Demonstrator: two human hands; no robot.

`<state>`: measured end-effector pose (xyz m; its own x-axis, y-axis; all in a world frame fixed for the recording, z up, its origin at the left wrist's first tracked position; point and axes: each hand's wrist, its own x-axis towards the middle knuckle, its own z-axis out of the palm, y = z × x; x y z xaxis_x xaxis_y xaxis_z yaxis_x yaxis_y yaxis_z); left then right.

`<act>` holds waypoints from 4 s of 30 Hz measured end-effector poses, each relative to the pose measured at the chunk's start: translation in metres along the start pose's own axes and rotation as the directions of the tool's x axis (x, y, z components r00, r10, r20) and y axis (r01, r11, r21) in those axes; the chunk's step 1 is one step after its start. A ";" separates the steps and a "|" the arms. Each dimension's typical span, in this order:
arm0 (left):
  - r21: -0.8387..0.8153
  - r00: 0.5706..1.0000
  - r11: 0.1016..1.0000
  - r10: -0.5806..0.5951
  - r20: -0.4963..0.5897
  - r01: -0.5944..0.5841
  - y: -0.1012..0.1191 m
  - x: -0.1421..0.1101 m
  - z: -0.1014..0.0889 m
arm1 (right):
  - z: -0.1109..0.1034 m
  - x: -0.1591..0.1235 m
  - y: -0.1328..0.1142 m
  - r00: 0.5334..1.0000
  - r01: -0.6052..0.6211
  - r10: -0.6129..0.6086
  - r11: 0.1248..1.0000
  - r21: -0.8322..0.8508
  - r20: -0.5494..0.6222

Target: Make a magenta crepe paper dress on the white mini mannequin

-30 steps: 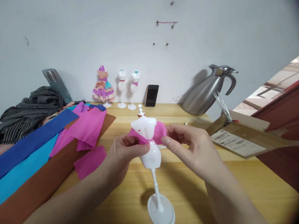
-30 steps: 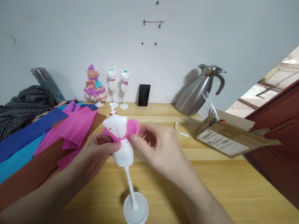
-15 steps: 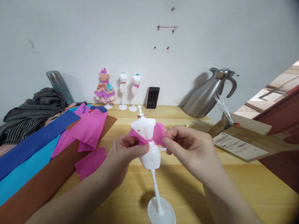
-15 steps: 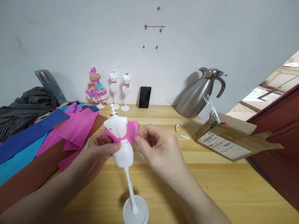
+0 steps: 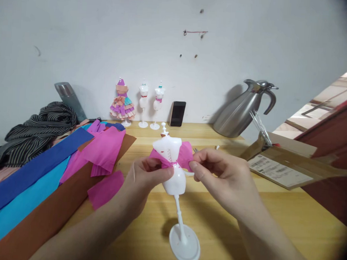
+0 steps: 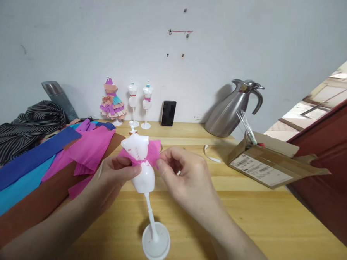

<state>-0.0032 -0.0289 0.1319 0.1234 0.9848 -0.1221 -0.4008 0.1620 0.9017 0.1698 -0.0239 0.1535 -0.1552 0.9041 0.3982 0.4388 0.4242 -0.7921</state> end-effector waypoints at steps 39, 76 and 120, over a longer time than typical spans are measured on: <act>0.068 0.999 0.998 0.011 0.033 -0.013 0.002 0.001 0.002 | 0.004 -0.002 -0.002 0.957 0.197 -0.195 0.980 0.016 0.215; -0.050 0.961 0.996 0.085 0.262 -0.075 -0.002 0.010 -0.013 | 0.013 -0.008 -0.002 0.920 0.392 -0.390 0.909 -0.140 0.043; 0.149 0.958 0.949 0.286 -0.032 -0.279 -0.020 0.031 -0.018 | 0.026 0.015 0.029 0.957 0.159 -0.105 0.970 -0.186 0.271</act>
<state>-0.0075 -0.0002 0.1028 -0.0255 0.9914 0.1281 -0.2791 -0.1301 0.9514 0.1573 0.0036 0.1247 -0.4342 0.8346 0.3390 0.5651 0.5454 -0.6190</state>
